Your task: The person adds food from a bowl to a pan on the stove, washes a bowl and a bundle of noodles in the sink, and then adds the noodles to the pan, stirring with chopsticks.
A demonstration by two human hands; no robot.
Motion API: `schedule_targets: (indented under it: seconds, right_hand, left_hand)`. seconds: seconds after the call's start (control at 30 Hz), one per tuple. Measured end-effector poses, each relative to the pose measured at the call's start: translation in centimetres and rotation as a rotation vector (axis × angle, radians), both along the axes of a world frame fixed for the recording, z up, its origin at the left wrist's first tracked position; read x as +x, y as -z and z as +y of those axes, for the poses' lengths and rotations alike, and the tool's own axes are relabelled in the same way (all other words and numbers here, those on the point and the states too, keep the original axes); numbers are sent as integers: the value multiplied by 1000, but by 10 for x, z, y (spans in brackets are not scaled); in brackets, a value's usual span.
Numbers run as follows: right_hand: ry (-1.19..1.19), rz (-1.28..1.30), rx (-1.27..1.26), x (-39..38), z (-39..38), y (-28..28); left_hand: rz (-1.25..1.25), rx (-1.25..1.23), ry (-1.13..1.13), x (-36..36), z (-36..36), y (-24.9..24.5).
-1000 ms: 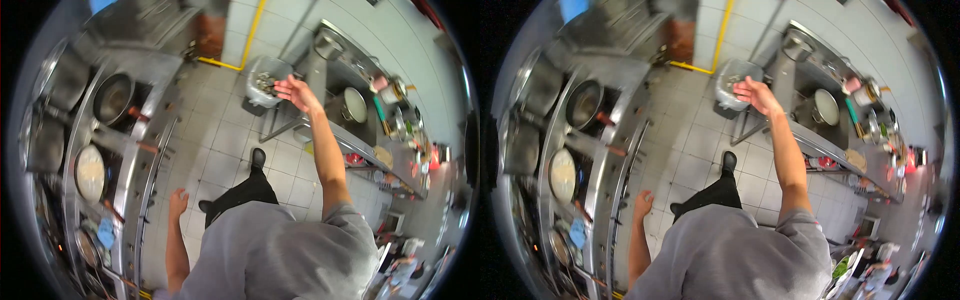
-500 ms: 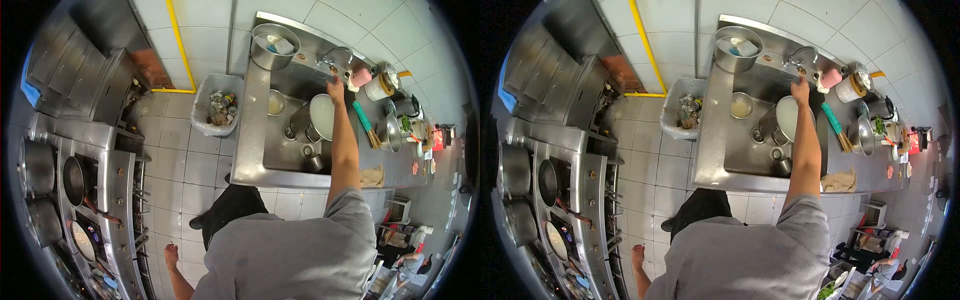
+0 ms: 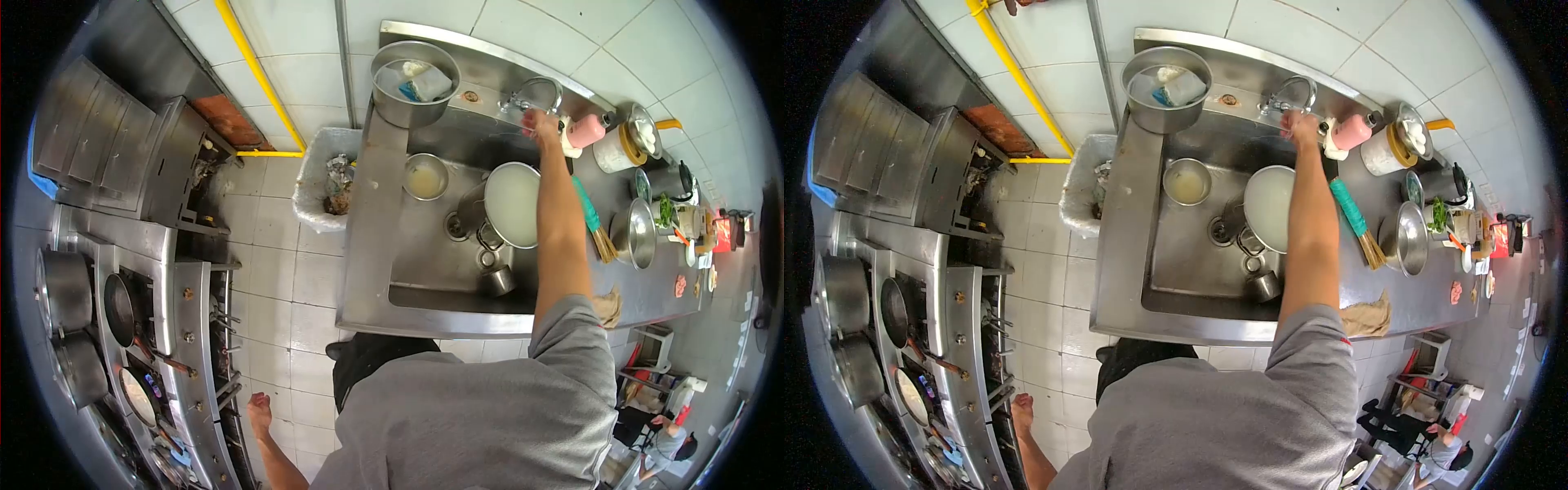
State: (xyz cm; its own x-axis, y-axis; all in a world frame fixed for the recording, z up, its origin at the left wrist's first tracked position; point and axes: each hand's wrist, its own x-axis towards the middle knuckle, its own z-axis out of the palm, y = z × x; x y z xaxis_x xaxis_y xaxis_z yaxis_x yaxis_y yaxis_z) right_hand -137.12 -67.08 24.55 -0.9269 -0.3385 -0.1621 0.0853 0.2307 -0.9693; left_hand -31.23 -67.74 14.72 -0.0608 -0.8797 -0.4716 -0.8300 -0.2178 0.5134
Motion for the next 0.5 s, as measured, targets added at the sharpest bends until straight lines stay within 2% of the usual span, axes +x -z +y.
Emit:
schedule_targets:
  seconds: [0.03, 0.07, 0.13, 0.17, 0.27, 0.33, 0.4, 0.43, 0.47, 0.5]
  right_hand:
    - [327, 155, -78, -4, -10, 11]
    - [442, 147, 5, -23, -19, 32]
    - [667, 124, 175, -19, -38, 34]
    - [604, -67, 253, -16, -39, 35]
    - [715, 294, 789, -19, -67, 63]
    - [488, 126, 808, -3, -63, 29]
    - [466, 204, 924, 14, -57, 27]
    - [254, 380, 1041, 27, -44, 13]
    - [124, 447, 1072, -1, -37, 36]
    - [37, 653, 1044, -51, -24, 85]
  left_hand:
    - [0, 32, -2, -1, 0, 4]
    - [6, 28, -15, -7, 4, 9]
    - [11, 19, -41, -13, 13, 13]
    - [26, 39, -61, -16, 18, 16]
    - [54, 66, -97, -31, 34, 20]
    - [48, 45, -90, -35, 48, 23]
    - [22, 37, -101, -39, 58, 22]
    - [7, 29, -123, -37, 67, 23]
    - [11, 31, -140, -35, 72, 26]
    - [14, 33, -166, -28, 78, 37]
